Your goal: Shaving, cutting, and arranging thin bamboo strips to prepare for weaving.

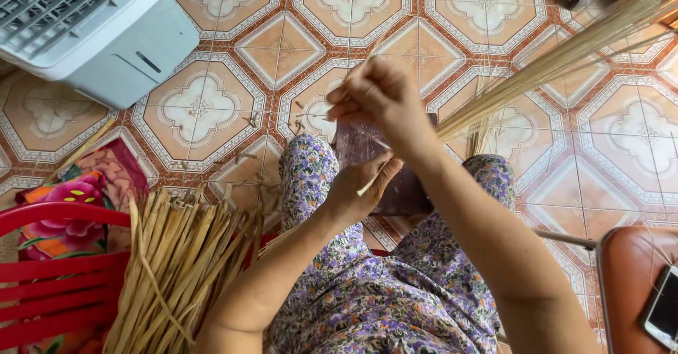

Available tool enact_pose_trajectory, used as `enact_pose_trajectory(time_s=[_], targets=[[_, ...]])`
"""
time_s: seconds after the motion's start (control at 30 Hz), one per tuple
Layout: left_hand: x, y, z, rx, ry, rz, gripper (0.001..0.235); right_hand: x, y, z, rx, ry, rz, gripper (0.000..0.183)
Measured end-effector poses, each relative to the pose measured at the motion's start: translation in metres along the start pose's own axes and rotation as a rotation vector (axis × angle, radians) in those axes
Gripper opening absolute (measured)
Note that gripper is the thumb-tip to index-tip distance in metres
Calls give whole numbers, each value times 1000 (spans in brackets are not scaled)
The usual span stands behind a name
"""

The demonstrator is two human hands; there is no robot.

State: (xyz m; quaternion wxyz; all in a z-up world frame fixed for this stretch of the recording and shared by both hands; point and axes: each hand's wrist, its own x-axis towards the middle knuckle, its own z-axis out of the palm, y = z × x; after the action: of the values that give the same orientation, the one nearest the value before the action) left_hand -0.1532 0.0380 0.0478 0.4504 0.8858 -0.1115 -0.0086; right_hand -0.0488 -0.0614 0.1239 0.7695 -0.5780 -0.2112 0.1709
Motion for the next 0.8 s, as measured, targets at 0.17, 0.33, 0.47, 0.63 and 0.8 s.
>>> enact_pose_trajectory(time_s=[0.17, 0.33, 0.47, 0.63, 0.8], targets=[[-4, -87, 46, 135, 208, 262, 46, -24, 9, 39, 127, -163, 71, 14], [-2, -34, 0, 22, 103, 106, 42, -28, -28, 21, 74, -81, -101, 13], [-2, -24, -32, -474, -165, -207, 61, -91, -12, -24, -181, 299, -486, 16], [-11, -21, -46, -930, -376, -286, 62, -149, 90, -58, -393, 349, -220, 28], [-16, -7, -33, -1291, -793, -246, 59, -104, 59, -25, -513, -88, -389, 38]])
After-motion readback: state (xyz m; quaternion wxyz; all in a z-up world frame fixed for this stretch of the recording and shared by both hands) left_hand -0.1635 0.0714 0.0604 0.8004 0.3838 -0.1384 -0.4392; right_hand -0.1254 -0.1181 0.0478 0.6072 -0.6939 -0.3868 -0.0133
